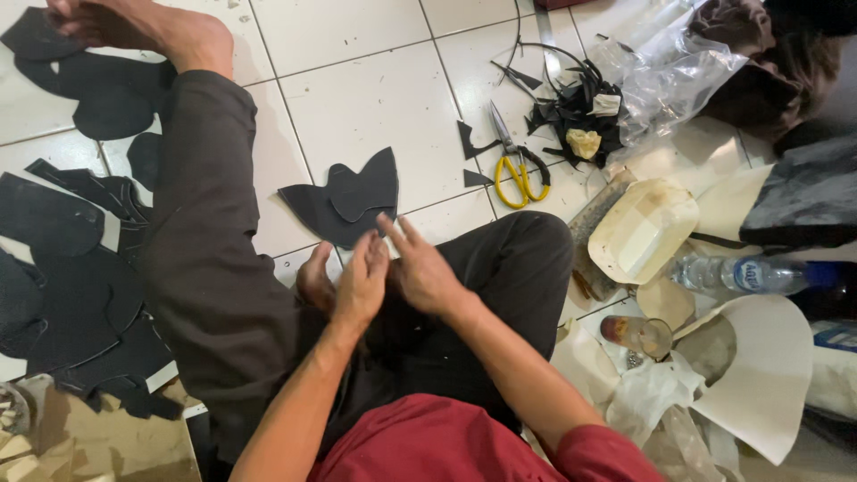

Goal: The person sits on the floor and assembles black shoe parts by hand. They pick up a small piece, apply adhesive from a container, and press it onto a larger sole piece, repeating the process with additional pieces.

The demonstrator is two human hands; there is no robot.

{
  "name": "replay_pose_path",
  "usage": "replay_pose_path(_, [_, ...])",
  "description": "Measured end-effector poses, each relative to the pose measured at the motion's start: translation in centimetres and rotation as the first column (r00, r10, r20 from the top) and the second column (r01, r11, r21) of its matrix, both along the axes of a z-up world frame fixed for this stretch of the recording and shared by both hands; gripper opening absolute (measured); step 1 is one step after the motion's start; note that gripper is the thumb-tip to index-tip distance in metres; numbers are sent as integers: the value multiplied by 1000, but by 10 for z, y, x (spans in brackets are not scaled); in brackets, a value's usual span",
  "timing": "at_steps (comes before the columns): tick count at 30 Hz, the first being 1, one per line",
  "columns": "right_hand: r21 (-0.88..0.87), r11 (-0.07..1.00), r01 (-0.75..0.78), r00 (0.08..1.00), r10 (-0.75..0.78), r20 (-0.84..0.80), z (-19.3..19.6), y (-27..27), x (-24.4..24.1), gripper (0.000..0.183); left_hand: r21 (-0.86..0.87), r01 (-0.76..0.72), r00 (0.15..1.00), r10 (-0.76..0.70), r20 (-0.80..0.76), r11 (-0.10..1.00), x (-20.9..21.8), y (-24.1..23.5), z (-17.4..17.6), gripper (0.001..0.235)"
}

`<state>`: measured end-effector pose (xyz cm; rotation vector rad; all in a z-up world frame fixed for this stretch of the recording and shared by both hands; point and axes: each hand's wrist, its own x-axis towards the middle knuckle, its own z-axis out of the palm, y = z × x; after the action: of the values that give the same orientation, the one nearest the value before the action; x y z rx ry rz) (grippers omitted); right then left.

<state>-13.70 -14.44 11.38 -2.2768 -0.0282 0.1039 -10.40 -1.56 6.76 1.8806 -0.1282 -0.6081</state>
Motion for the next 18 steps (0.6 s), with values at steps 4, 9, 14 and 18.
replay_pose_path(4, [-56,994,-91,983,99,157,-39,24,-21,64,-308,-319,850,127,-511,896,-15,-15,71,70])
replay_pose_path(9, [-246,967,-65,995,82,59,-51,29,-30,65,-126,-192,958,157,-241,973,-9,-12,23,32])
replay_pose_path(14, [-166,985,-37,999,37,-5,-38,26,-25,67,4,-86,994,86,-69,996,-2,-4,22,42])
replay_pose_path(18, [-34,996,83,990,-87,-112,-51,17,-22,72,258,43,988,-80,134,965,4,4,0,32])
